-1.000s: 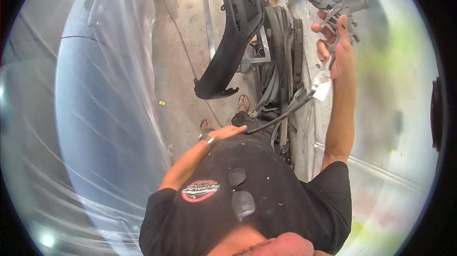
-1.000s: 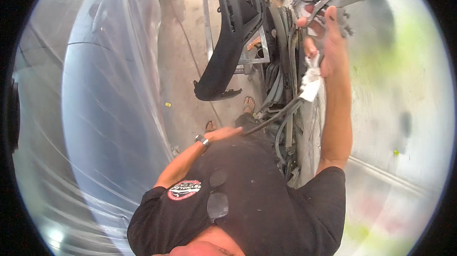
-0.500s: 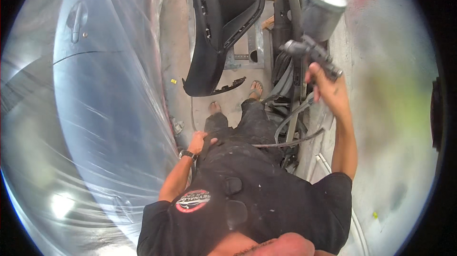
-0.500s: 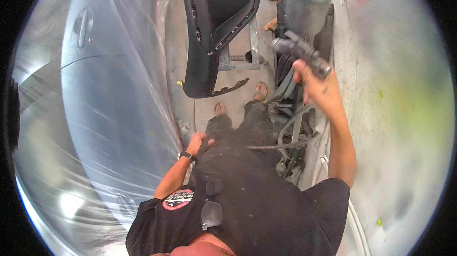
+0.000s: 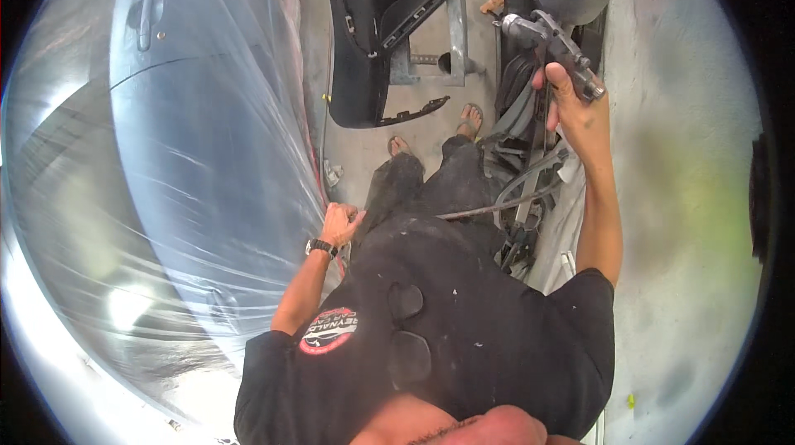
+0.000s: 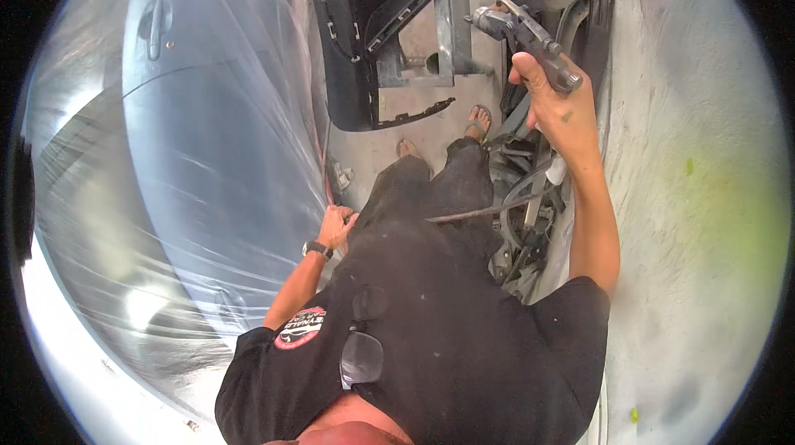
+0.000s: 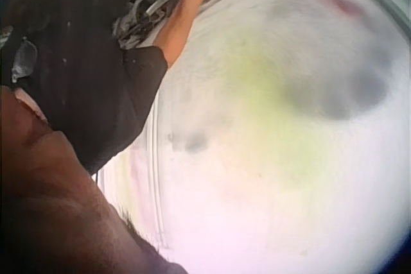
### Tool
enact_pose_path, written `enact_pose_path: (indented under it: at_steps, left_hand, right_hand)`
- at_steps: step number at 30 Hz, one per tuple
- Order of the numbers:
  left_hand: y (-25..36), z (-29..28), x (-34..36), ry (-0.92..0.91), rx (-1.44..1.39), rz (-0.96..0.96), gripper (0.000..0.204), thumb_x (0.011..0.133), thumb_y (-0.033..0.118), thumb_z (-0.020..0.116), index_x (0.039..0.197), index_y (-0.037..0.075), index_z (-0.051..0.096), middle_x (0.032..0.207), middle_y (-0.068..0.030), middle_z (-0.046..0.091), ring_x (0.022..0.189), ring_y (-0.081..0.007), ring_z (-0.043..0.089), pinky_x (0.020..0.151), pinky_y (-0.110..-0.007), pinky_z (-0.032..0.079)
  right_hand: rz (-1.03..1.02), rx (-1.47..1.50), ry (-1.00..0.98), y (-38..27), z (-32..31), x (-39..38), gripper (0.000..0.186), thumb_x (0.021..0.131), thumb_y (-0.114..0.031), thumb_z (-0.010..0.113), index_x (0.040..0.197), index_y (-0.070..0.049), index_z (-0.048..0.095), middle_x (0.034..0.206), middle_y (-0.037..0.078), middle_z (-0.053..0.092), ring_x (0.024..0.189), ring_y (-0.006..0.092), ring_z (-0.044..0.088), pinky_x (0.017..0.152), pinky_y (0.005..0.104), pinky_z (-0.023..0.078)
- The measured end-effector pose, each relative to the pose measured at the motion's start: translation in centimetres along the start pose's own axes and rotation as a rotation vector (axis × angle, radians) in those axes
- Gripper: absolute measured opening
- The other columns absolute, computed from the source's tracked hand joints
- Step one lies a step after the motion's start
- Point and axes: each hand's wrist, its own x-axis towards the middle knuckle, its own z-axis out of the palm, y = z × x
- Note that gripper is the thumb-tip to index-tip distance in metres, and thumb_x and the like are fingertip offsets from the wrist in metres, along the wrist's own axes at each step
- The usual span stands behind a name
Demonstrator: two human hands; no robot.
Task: The person uses a spray gun to apply a coat of paint to a black car grille mounted on a stand. They move the spray gun systematically across the grille's surface, covering the front and edges, while briefly adjusting their glasses during the process.
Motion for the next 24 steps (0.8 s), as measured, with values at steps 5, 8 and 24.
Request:
enact_pose_path:
  at_steps: [5,8,24]
  left_hand:
    - [0.0,-0.6,-0.5,-0.085,-0.025,-0.036,0.053,0.093,0.048,0.055,0.065,0.003,0.063,0.065,-0.0154,0.058,0.07,-0.0327,0.054,0.084,-0.041,0.037]
    - [-1.4,-0.3,0.8,-0.131,-0.005,-0.001,0.054,0.093,0.049,0.054,0.065,0.004,0.065,0.065,-0.0152,0.059,0.07,-0.0318,0.054,0.084,-0.041,0.037]
    - [-7.9,-0.1,-0.6,-0.268,0.128,-0.001,0.053,0.095,0.051,0.051,0.071,0.009,0.073,0.065,-0.0111,0.064,0.073,-0.0315,0.06,0.087,-0.044,0.037]
  right_hand:
    - [0.004,-0.006,-0.201,4.0,1.0,-3.8,0.044,0.092,-0.04,0.073,0.109,0.0,0.069,0.069,0.0,0.06,0.054,0.0057,0.049,0.049,0.0241,0.041]
    - [-0.091,-0.1,-0.265,7.7,3.2,-6.0,0.045,0.093,-0.039,0.072,0.106,0.003,0.068,0.063,0.002,0.055,0.058,0.0084,0.051,0.055,0.028,0.043]
    - [-0.079,0.074,-0.201,15.9,8.3,-8.1,0.041,0.092,-0.041,0.072,0.095,0.0,0.066,0.065,-0.002,0.055,0.063,0.0078,0.05,0.063,0.031,0.044]
